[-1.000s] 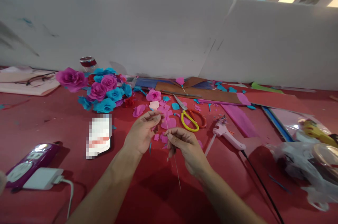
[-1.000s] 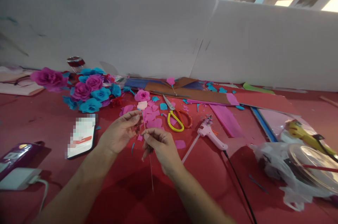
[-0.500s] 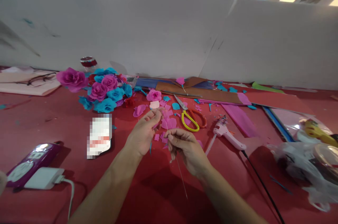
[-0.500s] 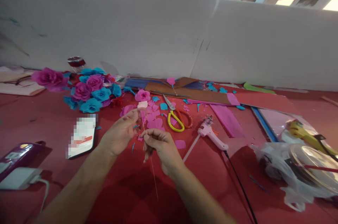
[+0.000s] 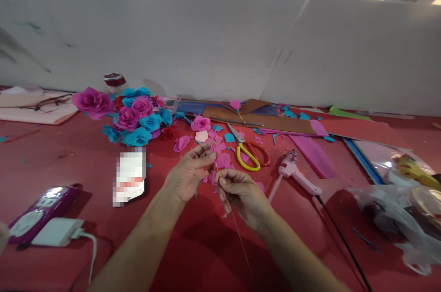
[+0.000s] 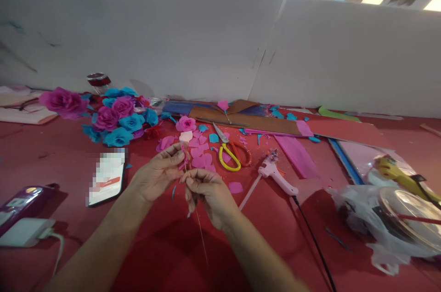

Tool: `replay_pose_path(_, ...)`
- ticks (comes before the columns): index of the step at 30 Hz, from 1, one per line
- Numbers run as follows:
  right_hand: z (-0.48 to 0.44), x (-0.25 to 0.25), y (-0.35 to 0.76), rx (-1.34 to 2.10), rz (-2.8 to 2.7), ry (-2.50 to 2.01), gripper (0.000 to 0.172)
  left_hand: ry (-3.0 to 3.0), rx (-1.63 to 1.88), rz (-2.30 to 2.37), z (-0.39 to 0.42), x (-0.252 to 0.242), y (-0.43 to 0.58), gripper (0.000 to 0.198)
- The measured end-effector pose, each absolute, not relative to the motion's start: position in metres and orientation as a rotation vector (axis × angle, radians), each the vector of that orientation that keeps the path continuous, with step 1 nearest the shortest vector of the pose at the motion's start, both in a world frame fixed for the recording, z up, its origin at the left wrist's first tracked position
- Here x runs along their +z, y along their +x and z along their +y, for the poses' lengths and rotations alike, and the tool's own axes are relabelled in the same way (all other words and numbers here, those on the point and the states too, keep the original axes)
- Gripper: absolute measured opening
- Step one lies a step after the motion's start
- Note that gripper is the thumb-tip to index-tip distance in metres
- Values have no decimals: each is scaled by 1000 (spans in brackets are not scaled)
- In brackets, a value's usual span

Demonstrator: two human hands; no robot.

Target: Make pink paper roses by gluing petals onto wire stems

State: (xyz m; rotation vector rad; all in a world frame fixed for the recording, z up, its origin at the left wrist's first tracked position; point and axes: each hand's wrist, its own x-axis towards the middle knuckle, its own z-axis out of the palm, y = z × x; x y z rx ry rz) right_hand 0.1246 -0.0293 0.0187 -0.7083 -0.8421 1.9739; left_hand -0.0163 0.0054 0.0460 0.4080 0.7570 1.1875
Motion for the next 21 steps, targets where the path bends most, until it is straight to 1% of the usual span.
replay_pose_path(8, -29, 17, 128, 2160, -736, -457, 9, 557, 1071, 653, 2, 42, -17, 25)
replay_pose_path(14, -26, 18, 131, 2087, -683, -442, 6, 617, 1151, 554, 5, 36, -16, 29)
replay_pose_path(19, -26, 20, 130, 2090, -664, -443, 4, 618, 1049, 698, 4, 36, -16, 21)
replay_pose_path(21, -27, 21, 129, 2123, -652, -436, 5, 622, 1017, 731, 2, 37, -15, 22)
